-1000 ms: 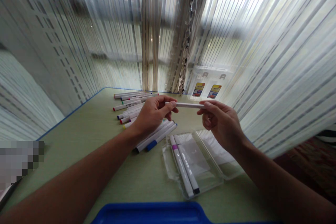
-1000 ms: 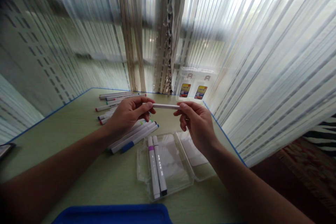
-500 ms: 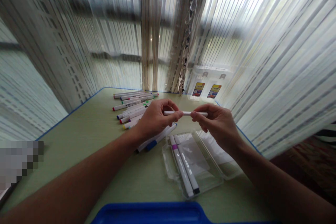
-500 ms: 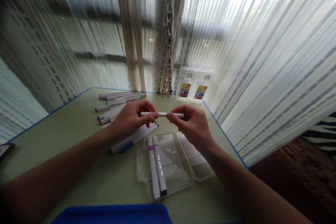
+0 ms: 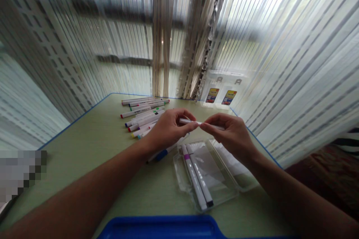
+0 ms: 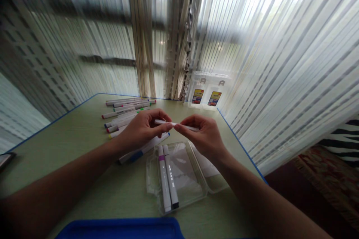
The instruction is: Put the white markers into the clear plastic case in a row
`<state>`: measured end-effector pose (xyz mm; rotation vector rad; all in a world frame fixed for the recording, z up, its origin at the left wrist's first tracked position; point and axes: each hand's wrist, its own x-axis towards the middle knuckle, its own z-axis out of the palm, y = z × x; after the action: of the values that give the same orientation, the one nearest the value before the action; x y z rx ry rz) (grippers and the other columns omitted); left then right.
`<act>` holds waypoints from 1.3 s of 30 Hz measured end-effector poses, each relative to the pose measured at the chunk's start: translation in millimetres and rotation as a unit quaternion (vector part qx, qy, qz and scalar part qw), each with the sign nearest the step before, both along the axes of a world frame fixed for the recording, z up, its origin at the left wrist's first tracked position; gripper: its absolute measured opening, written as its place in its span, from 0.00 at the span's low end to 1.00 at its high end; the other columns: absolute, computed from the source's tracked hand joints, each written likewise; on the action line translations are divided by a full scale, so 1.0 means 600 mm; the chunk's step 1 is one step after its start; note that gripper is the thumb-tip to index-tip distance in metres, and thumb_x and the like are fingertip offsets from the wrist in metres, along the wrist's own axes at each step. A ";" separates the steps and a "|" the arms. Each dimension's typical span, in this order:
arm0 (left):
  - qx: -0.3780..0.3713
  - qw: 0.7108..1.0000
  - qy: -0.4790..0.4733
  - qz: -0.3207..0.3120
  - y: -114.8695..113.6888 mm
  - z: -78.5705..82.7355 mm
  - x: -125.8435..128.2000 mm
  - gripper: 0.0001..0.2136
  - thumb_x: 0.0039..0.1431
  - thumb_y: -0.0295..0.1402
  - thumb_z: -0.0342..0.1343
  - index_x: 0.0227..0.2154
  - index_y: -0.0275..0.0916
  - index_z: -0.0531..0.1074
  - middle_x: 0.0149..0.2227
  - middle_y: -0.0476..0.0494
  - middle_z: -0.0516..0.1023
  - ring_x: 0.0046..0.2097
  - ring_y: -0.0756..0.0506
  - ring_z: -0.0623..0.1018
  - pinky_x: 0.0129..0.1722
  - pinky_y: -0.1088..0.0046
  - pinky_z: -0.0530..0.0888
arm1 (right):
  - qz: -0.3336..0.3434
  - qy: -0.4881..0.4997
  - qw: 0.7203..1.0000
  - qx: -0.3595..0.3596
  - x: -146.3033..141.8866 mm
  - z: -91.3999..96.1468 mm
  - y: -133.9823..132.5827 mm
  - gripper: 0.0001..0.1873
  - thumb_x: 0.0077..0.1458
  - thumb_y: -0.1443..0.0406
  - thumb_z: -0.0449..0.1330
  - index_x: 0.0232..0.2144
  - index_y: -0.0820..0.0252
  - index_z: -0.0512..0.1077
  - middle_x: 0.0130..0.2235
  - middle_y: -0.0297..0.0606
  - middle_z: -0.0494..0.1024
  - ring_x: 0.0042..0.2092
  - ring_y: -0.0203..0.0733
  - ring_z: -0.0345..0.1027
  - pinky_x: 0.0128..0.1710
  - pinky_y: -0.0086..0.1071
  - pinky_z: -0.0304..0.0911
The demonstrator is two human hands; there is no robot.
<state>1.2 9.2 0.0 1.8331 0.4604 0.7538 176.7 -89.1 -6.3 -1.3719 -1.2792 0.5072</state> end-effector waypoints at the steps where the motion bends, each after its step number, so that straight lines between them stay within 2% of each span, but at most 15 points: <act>1: -0.004 1.000 -0.003 0.002 0.001 -0.001 0.000 0.11 0.55 0.36 0.65 0.35 0.32 0.75 0.26 0.48 0.75 0.25 0.52 0.73 0.24 0.78 0.68 | 0.004 0.007 1.000 0.001 0.000 0.000 0.000 0.16 0.43 0.57 0.74 0.27 0.64 0.78 0.24 0.35 0.77 0.21 0.28 0.58 0.17 0.24 0.51; 8: -0.037 0.998 -0.031 0.041 0.005 0.000 0.004 0.08 0.60 0.34 0.59 0.36 0.32 0.74 0.28 0.47 0.76 0.23 0.53 0.72 0.23 0.77 0.70 | 0.020 0.079 0.997 0.012 -0.001 0.000 0.002 0.14 0.53 0.57 0.68 0.30 0.64 0.78 0.25 0.37 0.77 0.19 0.29 0.58 0.15 0.26 0.51; 18: -0.148 0.983 -0.094 0.050 0.018 -0.002 0.006 0.06 0.62 0.31 0.54 0.34 0.34 0.74 0.24 0.49 0.74 0.21 0.53 0.72 0.22 0.77 0.71 | 0.053 0.200 0.978 0.041 0.001 0.004 0.000 0.10 0.56 0.61 0.65 0.35 0.63 0.80 0.27 0.38 0.79 0.19 0.29 0.60 0.16 0.26 0.54; 24: -0.188 0.973 -0.116 0.059 0.017 0.001 0.005 0.08 0.64 0.28 0.49 0.36 0.34 0.73 0.25 0.48 0.73 0.21 0.52 0.72 0.21 0.76 0.71 | 0.037 0.226 0.972 0.044 0.000 0.008 0.003 0.09 0.55 0.62 0.64 0.35 0.62 0.79 0.28 0.38 0.79 0.18 0.29 0.59 0.15 0.26 0.53; 30: -0.174 0.974 -0.126 0.068 0.015 0.004 0.005 0.05 0.63 0.29 0.53 0.36 0.34 0.73 0.25 0.49 0.73 0.22 0.53 0.72 0.22 0.77 0.71 | -0.007 0.254 0.966 0.043 0.007 0.006 0.011 0.11 0.53 0.59 0.67 0.34 0.61 0.76 0.28 0.36 0.79 0.18 0.28 0.58 0.15 0.25 0.52; 39: -0.118 0.982 -0.120 0.085 0.018 0.000 0.003 0.08 0.59 0.32 0.59 0.38 0.32 0.75 0.29 0.48 0.75 0.23 0.54 0.71 0.23 0.77 0.71 | -0.012 0.234 0.971 0.054 0.005 0.004 0.011 0.14 0.47 0.61 0.72 0.35 0.61 0.76 0.28 0.33 0.78 0.18 0.27 0.57 0.15 0.25 0.52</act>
<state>3.1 20.0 0.1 1.4727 0.5294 0.9805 179.6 -82.7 -4.1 -1.0909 -0.8886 0.6868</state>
